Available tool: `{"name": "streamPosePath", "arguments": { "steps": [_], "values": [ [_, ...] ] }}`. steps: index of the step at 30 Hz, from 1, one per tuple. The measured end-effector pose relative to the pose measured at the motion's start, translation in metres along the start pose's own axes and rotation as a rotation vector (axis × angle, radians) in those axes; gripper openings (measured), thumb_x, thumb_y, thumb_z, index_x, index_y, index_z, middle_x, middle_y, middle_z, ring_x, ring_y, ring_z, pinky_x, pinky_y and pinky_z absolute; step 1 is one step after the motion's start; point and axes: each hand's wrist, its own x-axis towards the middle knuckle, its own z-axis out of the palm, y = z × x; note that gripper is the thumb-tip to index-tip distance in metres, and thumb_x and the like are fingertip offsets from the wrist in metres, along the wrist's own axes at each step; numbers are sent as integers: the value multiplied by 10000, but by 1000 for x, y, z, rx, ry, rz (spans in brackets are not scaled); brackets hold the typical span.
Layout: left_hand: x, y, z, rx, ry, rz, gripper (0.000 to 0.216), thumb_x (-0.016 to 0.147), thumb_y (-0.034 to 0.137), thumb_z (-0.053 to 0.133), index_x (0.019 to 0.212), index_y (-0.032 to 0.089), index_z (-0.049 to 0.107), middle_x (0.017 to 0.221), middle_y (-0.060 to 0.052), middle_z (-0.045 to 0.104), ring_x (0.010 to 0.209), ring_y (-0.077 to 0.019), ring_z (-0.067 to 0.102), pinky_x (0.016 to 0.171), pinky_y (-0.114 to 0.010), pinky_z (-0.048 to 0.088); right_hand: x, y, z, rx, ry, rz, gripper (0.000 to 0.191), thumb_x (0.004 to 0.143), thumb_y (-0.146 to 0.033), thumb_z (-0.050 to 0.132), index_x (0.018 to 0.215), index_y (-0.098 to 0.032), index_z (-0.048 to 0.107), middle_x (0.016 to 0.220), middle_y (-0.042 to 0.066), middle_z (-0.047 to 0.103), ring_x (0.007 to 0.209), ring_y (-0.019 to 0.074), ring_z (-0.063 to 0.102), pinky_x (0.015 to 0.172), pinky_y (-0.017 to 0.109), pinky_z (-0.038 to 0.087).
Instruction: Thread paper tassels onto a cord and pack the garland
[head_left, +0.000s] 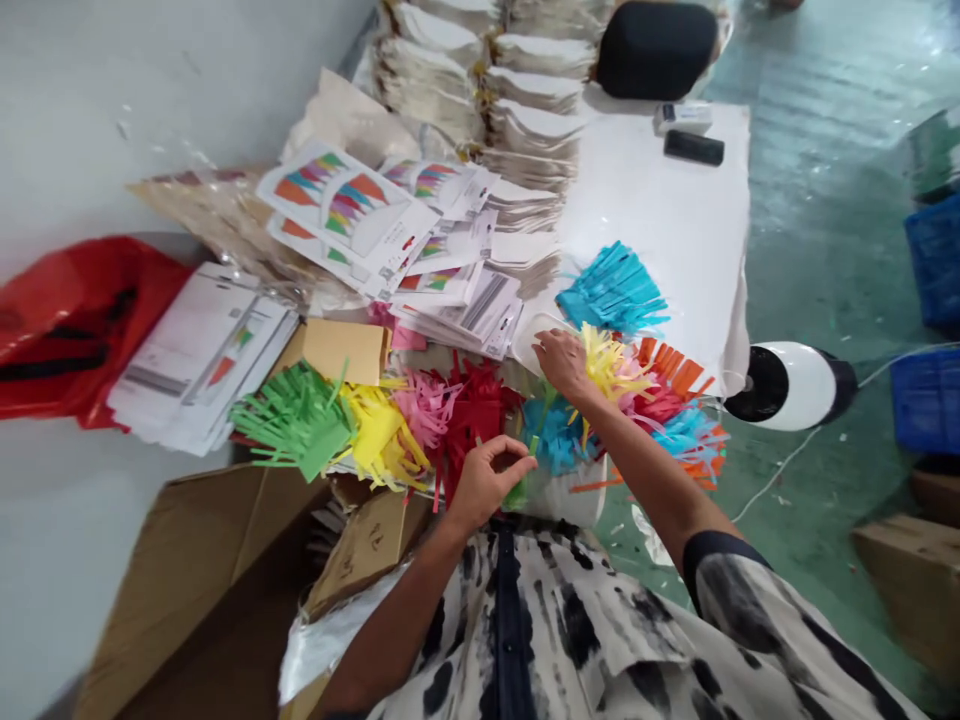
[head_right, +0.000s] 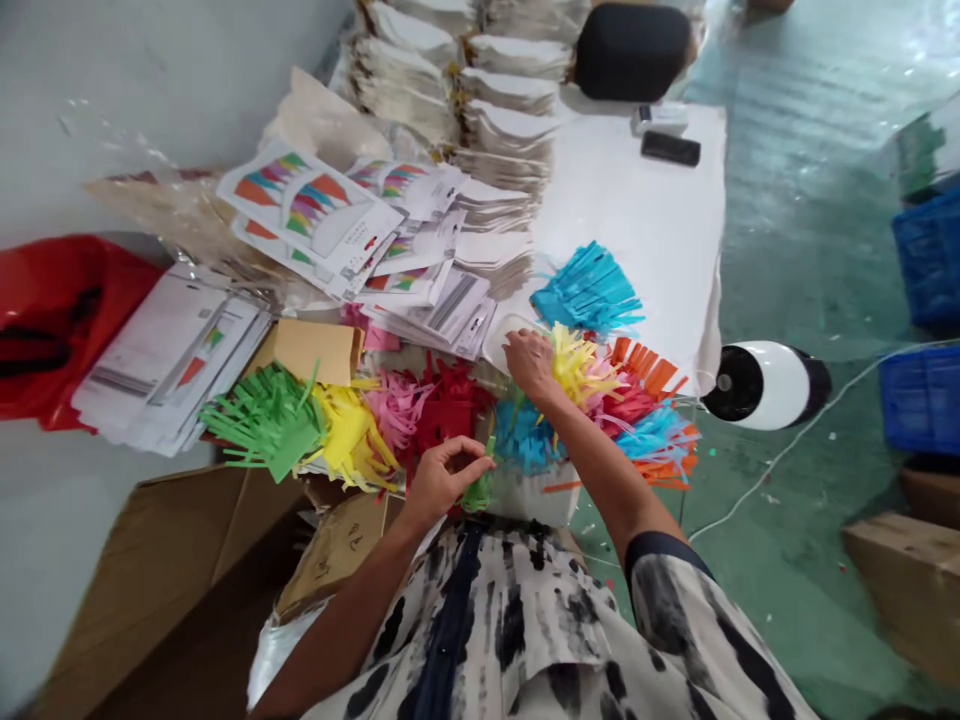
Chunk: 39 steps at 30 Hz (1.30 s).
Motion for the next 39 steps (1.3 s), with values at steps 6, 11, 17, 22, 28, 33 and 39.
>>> {"name": "streamPosePath", "arguments": {
  "steps": [6,11,17,22,28,33,39],
  "values": [
    [-4,-2,-1,-199,72,-59,348,754,375,883,1010,183,744,881,-36,776,814,-188,754,798,-299,572,18,-4,20,-110,-13,-14,272,1005,-270,555,1102,-150,779,1111,185,764,1028,293,663,939,417,426],
    [-1,-4,-3,-235,151,-39,279,800,412,854,965,192,805,758,-21,757,709,-154,690,708,-273,548,10,4,7,-30,53,-12,249,988,-277,587,1017,-187,817,1086,158,773,1015,298,660,940,442,424],
    [4,3,-10,-49,261,139,231,855,418,805,940,203,797,842,-12,758,737,-142,664,714,-256,523,-69,-3,-33,327,119,-259,202,995,-308,637,987,-231,824,974,75,793,938,237,706,866,364,497],
    [-1,23,-16,238,184,362,167,945,371,728,951,210,776,936,-30,761,885,-174,692,853,-292,523,-148,-10,-67,601,55,-462,187,1009,-349,657,1024,-270,825,937,37,801,848,174,739,779,291,548],
    [-15,39,-13,362,12,539,142,986,343,679,969,233,766,973,-42,759,919,-189,699,856,-314,524,-186,-11,-84,498,111,-460,215,1015,-387,654,1002,-258,825,884,45,790,809,179,731,740,292,540],
    [-24,45,-15,408,-58,611,124,985,320,679,961,231,761,958,-43,757,919,-190,703,854,-317,529,-207,-14,-88,496,166,-470,230,1020,-408,643,1019,-267,824,863,44,782,790,174,720,721,290,542],
    [-33,47,-21,489,-110,678,119,980,308,681,978,238,777,961,-52,763,934,-203,704,865,-335,533,-227,-23,-87,467,167,-425,238,1025,-424,629,1066,-304,830,931,43,808,836,181,731,775,307,562]
  ]
}}
